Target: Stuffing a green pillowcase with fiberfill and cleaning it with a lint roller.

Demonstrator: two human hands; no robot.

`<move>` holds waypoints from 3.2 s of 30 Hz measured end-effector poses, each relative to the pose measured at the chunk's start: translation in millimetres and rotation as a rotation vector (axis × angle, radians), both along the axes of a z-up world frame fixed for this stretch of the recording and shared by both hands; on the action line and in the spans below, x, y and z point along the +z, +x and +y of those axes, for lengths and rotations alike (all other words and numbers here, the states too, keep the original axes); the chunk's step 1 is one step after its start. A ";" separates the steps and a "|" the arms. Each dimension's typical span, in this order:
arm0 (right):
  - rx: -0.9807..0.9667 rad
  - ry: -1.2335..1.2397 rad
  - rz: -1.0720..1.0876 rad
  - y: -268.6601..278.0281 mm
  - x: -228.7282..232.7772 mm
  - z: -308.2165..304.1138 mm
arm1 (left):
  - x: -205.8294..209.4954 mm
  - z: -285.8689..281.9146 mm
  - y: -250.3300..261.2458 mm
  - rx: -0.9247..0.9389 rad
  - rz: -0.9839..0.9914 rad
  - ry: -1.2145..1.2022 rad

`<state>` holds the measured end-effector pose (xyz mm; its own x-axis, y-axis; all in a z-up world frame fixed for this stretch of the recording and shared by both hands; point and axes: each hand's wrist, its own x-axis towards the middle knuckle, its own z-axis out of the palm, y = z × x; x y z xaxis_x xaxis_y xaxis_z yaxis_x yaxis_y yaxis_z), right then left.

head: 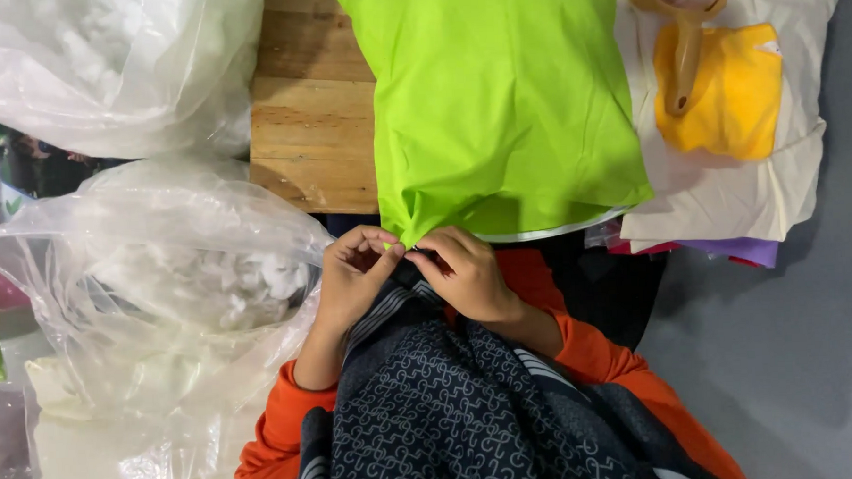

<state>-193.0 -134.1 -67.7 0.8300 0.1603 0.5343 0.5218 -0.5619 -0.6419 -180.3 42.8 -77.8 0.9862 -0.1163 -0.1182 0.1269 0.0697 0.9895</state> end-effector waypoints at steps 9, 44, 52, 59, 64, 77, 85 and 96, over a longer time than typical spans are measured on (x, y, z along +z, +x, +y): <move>-0.001 0.023 -0.112 -2.3 12.1 -1.1 | 3.5 3.0 4.9 -0.059 -0.086 -0.020; -0.331 -0.404 -0.101 155.9 128.3 -101.6 | 133.7 -57.6 181.2 -0.026 -1.083 0.831; -0.449 -0.599 0.193 179.5 -56.2 -88.5 | -77.9 -106.6 196.7 -0.045 -0.772 1.246; -0.746 0.234 0.071 193.1 -87.2 -149.0 | -116.2 -70.5 239.5 0.572 -0.022 0.420; -0.555 1.075 0.673 204.5 10.8 -136.5 | -5.7 -55.8 248.2 0.374 0.518 -0.112; -0.431 0.677 -0.147 138.7 120.9 -174.0 | 188.4 -9.1 165.7 0.009 -0.659 0.072; -0.376 0.453 -0.053 138.3 167.3 -164.7 | 174.4 1.2 158.3 0.251 -0.749 0.102; -0.467 0.364 -0.163 111.6 155.0 -159.2 | 169.0 17.3 153.3 0.263 -0.566 0.157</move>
<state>-81.4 -293.3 87.3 0.6714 -0.4172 0.6125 0.3813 -0.5141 -0.7683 -27.0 60.1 91.3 0.8943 0.1138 0.4327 -0.4193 -0.1242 0.8993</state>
